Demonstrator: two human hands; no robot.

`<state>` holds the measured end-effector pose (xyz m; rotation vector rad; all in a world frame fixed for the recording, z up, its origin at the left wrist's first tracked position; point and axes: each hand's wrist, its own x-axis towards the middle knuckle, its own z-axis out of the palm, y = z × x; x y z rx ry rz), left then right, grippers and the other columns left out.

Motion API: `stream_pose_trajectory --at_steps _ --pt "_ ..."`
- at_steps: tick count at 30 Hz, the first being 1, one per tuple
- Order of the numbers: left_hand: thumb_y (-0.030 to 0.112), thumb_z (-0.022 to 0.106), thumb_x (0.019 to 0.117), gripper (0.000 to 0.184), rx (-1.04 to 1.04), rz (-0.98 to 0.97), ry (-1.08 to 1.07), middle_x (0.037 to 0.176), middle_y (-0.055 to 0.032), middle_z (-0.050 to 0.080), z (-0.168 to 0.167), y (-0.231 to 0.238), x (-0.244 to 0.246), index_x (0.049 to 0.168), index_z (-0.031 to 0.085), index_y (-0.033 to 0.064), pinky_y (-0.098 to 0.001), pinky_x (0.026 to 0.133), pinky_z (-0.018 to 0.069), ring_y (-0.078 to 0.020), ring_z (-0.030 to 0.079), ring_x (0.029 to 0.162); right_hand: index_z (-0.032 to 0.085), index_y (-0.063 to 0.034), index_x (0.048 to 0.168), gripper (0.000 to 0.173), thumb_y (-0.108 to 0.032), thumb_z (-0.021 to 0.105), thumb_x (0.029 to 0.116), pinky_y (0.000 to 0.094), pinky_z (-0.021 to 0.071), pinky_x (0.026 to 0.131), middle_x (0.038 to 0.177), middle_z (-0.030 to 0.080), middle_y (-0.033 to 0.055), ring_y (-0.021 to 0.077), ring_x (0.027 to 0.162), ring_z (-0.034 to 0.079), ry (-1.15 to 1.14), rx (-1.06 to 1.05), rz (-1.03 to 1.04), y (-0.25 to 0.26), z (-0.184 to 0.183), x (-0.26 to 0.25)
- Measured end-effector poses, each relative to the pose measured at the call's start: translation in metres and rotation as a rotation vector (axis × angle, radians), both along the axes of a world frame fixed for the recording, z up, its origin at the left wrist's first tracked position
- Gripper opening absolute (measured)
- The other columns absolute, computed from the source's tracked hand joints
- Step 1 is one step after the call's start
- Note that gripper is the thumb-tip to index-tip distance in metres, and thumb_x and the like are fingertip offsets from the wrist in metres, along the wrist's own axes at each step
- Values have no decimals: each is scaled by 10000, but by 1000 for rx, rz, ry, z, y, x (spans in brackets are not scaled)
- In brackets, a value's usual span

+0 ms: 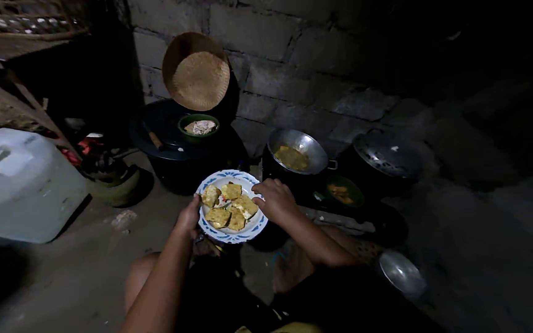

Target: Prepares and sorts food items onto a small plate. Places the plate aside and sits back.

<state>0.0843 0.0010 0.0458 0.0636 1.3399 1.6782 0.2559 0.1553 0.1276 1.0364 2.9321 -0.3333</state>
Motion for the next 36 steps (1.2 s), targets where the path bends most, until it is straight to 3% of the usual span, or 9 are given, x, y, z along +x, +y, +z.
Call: stream_pose_trajectory --at_steps 4,7,9,12,16,18,22,32,36 --pt "459 277 1115 562 7 79 7 1132 -159 697 1 -21 -8 1338 561 27 -437 827 592 -245 700 986 689 -125 1294 303 -168 519 1046 580 402 1121 1368 617 173 378 1346 517 179 -30 4 -20 -9 1" --pt "456 309 1114 565 -22 216 -5 1177 -186 679 -10 -32 -22 1345 559 5 -468 866 580 -270 686 1030 448 -112 1561 543 -104 534 1024 533 429 1145 1534 476 221 376 1390 500 263 -276 -95 -23 -42 -6" --pt "457 326 1114 568 -27 295 -3 1216 -208 660 -17 -38 -31 1359 551 -3 -501 893 565 -296 671 1069 319 -78 1611 588 -227 525 1080 487 491 1062 1497 500 245 347 1279 583 341 -613 -236 -28 -60 -18" --pt "472 311 1111 582 -5 365 -9 1241 -207 653 -18 -49 -39 1376 541 8 -514 908 561 -304 665 1096 447 -36 1493 516 -382 452 1110 383 531 777 1321 584 203 244 940 643 398 -1084 -408 -48 -74 -43" --pt "463 272 1117 566 144 509 -23 1190 -173 673 -15 -62 -48 1381 529 34 -481 850 583 -268 683 1030 485 -25 1396 346 -217 470 1110 306 523 622 1115 631 158 178 763 631 604 -1371 -546 -58 -82 -97" --pt "503 191 1111 573 230 639 -52 1079 -122 651 -9 -62 -57 1384 473 87 -404 700 573 -214 665 863 508 -31 1354 297 -184 479 1101 293 510 599 1084 627 146 169 751 620 658 -1429 -576 -58 -76 -129" --pt "512 121 1108 645 263 764 -81 1528 -224 430 -1 -65 -71 1608 195 112 -475 901 524 -328 608 1180 506 -19 1316 271 -183 442 1110 263 492 565 979 609 115 133 668 576 758 -1481 -492 -56 -55 -211" --pt "461 195 1123 604 140 709 -83 1518 -180 452 3 -39 -78 1584 276 80 -440 935 508 -283 584 1225 439 30 1403 326 -122 388 1120 279 483 640 1065 562 171 164 733 555 945 -1336 -543 -17 -41 -416" --pt "453 218 1125 585 121 705 -108 1502 -164 467 1 -40 -82 1573 311 88 -434 933 509 -277 580 1223 389 1 1466 367 -122 374 1120 329 531 787 1274 527 213 235 955 606 1014 -1416 -603 -4 -49 -452"
